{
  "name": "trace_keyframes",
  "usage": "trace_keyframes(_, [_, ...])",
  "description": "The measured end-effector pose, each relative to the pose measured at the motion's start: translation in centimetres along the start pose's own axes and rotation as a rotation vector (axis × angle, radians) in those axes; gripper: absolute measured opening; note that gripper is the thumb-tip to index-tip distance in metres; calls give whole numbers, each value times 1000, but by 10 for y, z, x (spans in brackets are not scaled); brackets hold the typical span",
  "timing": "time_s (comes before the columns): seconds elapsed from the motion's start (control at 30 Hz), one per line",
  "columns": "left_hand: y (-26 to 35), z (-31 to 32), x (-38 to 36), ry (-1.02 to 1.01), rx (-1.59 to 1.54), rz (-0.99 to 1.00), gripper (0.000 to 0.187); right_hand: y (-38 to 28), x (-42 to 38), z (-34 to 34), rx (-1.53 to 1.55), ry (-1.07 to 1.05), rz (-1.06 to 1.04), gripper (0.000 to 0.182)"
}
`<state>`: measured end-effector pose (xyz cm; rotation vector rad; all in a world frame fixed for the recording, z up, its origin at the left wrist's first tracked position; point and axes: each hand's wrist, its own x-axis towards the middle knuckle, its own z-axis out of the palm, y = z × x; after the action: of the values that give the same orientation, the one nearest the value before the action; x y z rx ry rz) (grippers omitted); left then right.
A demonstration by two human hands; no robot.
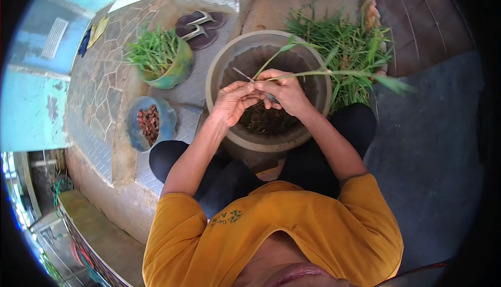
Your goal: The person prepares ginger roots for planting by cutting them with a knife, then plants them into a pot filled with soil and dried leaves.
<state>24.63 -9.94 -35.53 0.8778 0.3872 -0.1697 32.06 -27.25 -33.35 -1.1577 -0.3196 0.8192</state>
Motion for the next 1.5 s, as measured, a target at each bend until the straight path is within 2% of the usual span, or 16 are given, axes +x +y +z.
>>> trace_keyframes(0.23, [11,-21,6,87,2,39,14,-44,-11,-16,-250,-8,43,18])
trace_keyframes(0.3, [16,-28,5,132,-82,64,20,-77,-22,-36,-131,84,55,24])
trace_keyframes(0.33, [19,-32,5,145,-129,82,21,-80,-21,-62,-175,171,-137,23])
trace_keyframes(0.37, [23,-37,4,155,-172,100,22,-73,-15,-105,388,168,-236,24])
trace_keyframes(0.4, [26,-41,3,185,-179,146,22,-80,-12,-118,546,467,-424,30])
trace_keyframes(0.47, [34,-48,2,231,-189,230,23,-72,-14,-180,728,623,-457,35])
trace_keyframes(0.5, [43,-52,0,315,-186,261,23,-67,-19,-183,867,568,-433,35])
trace_keyframes(0.57, [64,-59,3,470,-177,311,23,-66,-13,-155,716,636,-307,37])
trace_keyframes(0.67, [120,-97,13,537,-126,417,17,-61,-7,-128,597,379,-217,37])
trace_keyframes(0.77, [174,-136,26,700,39,574,11,-63,-1,-109,514,363,-220,37])
trace_keyframes(0.97, [186,-208,43,945,87,682,6,-61,3,-109,415,413,-204,36])
trace_keyframes(1.17, [193,-261,33,1020,397,652,22,-58,8,-98,328,405,-181,38])
trace_keyframes(1.2, [188,-255,33,1184,533,597,23,-58,9,-94,308,413,-170,39])
trace_keyframes(1.3, [183,-245,32,1501,1603,431,42,-57,14,-91,318,438,-119,38])
trace_keyframes(1.43, [151,-152,46,558,1020,514,55,-63,15,-80,254,513,-146,35])
trace_keyframes(1.5, [89,-52,49,243,1092,310,30,-79,8,-52,312,581,-127,30])
